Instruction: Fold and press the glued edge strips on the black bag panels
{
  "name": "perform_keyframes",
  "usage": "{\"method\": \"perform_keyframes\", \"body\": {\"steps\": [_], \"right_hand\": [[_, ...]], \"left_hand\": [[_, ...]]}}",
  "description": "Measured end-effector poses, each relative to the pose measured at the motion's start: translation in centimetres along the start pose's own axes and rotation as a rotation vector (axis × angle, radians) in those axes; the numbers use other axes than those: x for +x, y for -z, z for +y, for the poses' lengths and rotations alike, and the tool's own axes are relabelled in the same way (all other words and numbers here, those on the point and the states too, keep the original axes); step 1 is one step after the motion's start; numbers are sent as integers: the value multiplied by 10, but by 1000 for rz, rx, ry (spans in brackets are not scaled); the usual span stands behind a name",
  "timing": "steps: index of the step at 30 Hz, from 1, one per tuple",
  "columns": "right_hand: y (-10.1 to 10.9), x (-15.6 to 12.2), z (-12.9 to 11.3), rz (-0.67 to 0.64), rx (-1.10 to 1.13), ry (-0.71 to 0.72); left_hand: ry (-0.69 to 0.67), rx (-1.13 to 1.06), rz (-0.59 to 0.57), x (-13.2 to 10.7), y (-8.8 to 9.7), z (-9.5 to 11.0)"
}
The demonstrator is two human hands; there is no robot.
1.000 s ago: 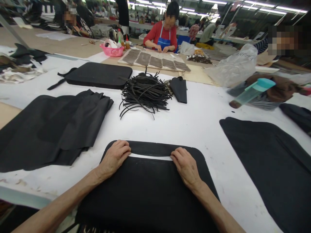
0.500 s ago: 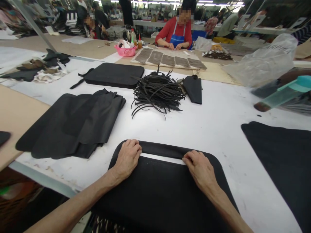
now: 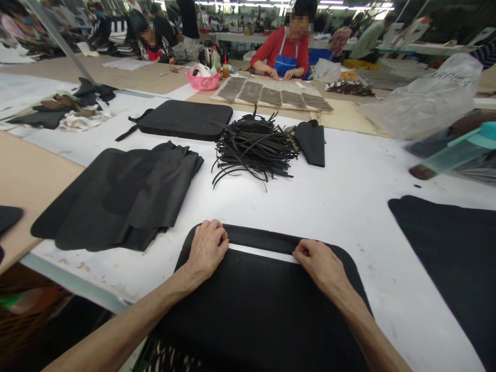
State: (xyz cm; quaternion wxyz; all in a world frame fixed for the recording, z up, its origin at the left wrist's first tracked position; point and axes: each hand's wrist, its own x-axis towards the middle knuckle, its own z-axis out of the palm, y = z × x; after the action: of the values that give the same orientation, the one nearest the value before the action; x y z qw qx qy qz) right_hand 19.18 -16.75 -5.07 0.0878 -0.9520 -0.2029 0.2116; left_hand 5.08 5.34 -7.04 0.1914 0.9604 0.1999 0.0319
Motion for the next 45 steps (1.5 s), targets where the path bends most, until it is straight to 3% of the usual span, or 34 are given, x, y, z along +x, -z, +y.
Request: {"method": "perform_keyframes", "body": {"steps": [10, 16, 25, 35, 45], "right_hand": [[4, 4, -3, -46, -14, -23], [2, 4, -2, -25, -36, -8], [2, 5, 0, -25, -34, 9], [3, 2, -3, -10, -78, 12], [0, 1, -1, 21, -74, 17]], "left_hand": [[48, 63, 1, 6, 3, 7], [-322, 319, 19, -4, -10, 19], [-528, 555, -19, -20, -10, 16], [-556, 702, -48, -36, -16, 14], [-521, 654, -165, -29, -11, 35]]}}
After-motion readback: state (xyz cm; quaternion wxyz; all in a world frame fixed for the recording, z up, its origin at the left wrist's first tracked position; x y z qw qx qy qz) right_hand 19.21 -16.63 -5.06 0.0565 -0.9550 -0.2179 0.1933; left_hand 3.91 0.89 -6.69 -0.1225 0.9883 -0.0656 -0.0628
